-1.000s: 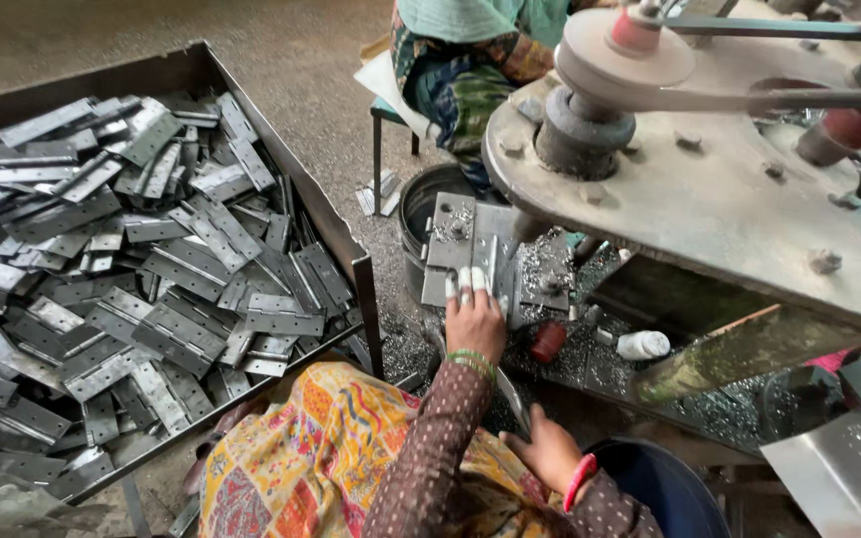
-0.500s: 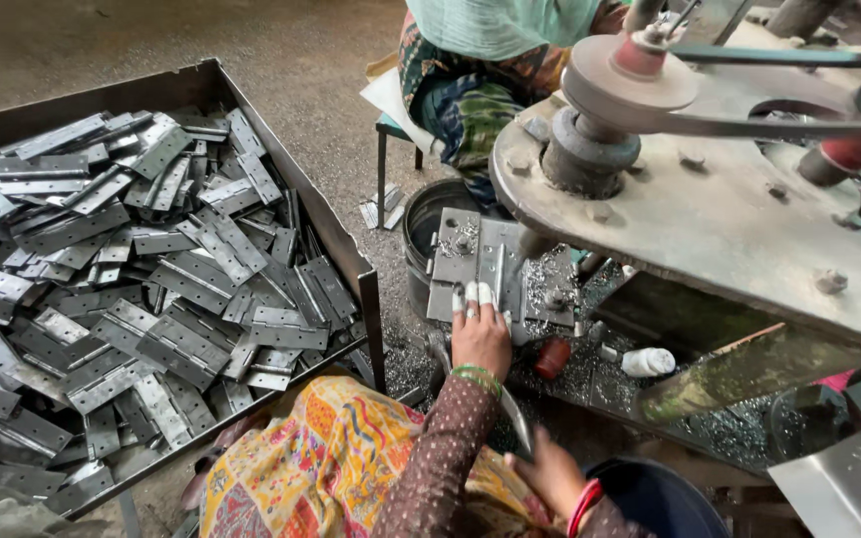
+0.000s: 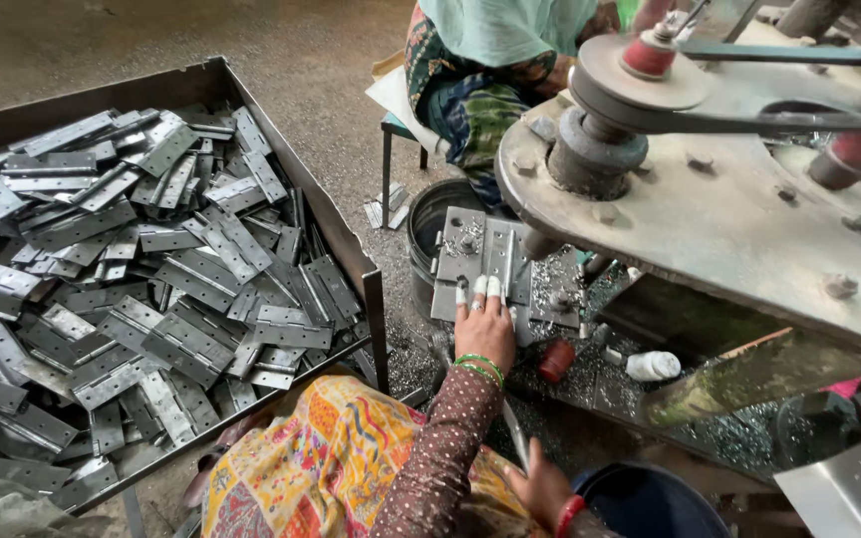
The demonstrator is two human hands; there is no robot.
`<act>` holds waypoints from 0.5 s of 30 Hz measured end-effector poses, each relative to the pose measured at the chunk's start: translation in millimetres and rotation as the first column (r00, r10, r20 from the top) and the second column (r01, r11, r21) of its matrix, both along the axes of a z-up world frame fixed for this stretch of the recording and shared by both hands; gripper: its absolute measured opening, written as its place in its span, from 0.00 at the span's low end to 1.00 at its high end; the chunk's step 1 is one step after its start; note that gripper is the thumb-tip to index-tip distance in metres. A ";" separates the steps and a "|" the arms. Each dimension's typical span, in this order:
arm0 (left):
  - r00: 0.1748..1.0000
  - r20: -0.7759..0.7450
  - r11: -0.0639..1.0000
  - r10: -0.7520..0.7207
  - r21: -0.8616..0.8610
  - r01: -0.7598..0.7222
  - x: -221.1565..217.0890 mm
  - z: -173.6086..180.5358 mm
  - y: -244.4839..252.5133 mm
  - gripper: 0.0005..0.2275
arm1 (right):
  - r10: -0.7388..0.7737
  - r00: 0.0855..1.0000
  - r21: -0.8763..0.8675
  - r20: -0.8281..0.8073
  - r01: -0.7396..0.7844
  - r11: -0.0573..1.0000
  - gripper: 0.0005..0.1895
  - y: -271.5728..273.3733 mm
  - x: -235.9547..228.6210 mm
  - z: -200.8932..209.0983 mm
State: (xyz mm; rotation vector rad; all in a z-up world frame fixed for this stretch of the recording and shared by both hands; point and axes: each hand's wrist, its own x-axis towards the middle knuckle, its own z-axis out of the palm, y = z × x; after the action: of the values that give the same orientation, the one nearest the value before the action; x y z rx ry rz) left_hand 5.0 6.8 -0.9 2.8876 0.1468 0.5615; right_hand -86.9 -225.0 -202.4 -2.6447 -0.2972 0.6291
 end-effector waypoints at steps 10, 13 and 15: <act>0.996 0.077 0.999 0.041 -0.018 -0.040 41.4 -13.2 12.6 0.14 | -0.123 0.987 0.008 0.105 0.123 0.992 0.34 11.5 -10.4 -7.2; 0.984 0.180 0.999 0.012 -0.039 -0.005 28.0 -0.5 15.5 0.11 | -0.135 0.974 0.055 0.181 0.127 0.990 0.39 16.5 -13.4 -21.5; 0.999 -0.003 0.988 -0.044 -0.151 0.043 8.1 6.6 17.3 0.11 | -0.135 0.990 0.167 0.045 0.126 0.978 0.38 6.8 -14.6 -19.6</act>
State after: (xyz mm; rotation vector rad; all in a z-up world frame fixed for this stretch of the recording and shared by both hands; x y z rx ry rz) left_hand 13.1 24.1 5.7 2.7396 0.1219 0.5101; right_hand -101.5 -218.2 -222.0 -2.5023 -0.1812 0.4685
